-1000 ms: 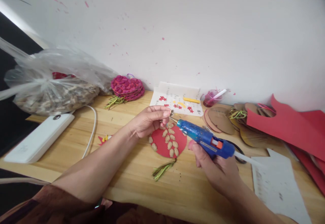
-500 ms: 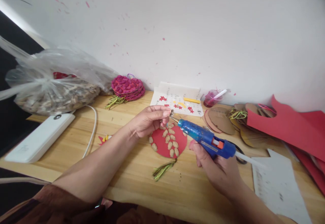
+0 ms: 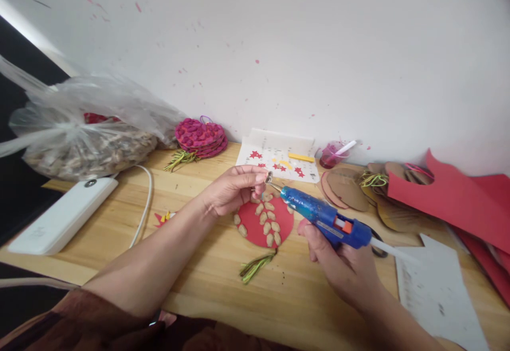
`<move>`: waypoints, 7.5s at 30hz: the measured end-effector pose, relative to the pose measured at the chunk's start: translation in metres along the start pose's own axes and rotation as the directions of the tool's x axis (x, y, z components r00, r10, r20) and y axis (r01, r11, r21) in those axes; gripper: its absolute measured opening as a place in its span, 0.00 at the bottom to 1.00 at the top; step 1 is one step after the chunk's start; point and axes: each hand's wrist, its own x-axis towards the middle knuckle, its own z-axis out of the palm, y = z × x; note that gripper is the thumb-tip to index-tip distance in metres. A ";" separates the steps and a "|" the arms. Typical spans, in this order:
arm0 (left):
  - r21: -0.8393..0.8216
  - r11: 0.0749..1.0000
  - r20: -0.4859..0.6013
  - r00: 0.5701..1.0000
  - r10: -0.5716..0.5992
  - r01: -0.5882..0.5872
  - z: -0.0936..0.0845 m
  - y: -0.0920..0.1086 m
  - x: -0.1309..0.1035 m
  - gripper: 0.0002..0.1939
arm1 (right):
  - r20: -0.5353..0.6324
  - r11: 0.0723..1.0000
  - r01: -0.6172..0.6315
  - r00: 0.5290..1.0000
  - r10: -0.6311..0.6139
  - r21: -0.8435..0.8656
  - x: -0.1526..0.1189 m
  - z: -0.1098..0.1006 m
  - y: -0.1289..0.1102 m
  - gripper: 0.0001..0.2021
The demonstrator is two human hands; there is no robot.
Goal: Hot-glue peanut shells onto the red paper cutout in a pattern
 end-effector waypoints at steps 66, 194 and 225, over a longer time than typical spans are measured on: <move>0.917 0.216 0.345 0.939 -0.006 -0.335 0.034 0.011 0.019 0.10 | 0.022 0.678 -0.502 0.812 0.584 0.537 0.032 0.011 0.040 0.27; 0.874 -0.262 0.446 0.889 0.102 -0.408 0.017 -0.018 0.023 0.09 | 0.268 0.354 -0.642 0.668 0.695 0.680 0.023 0.022 0.032 0.21; 0.848 -0.337 0.474 0.870 0.136 -0.409 0.014 -0.032 0.020 0.09 | 0.250 0.406 -0.652 0.677 0.692 0.641 0.021 0.023 0.037 0.21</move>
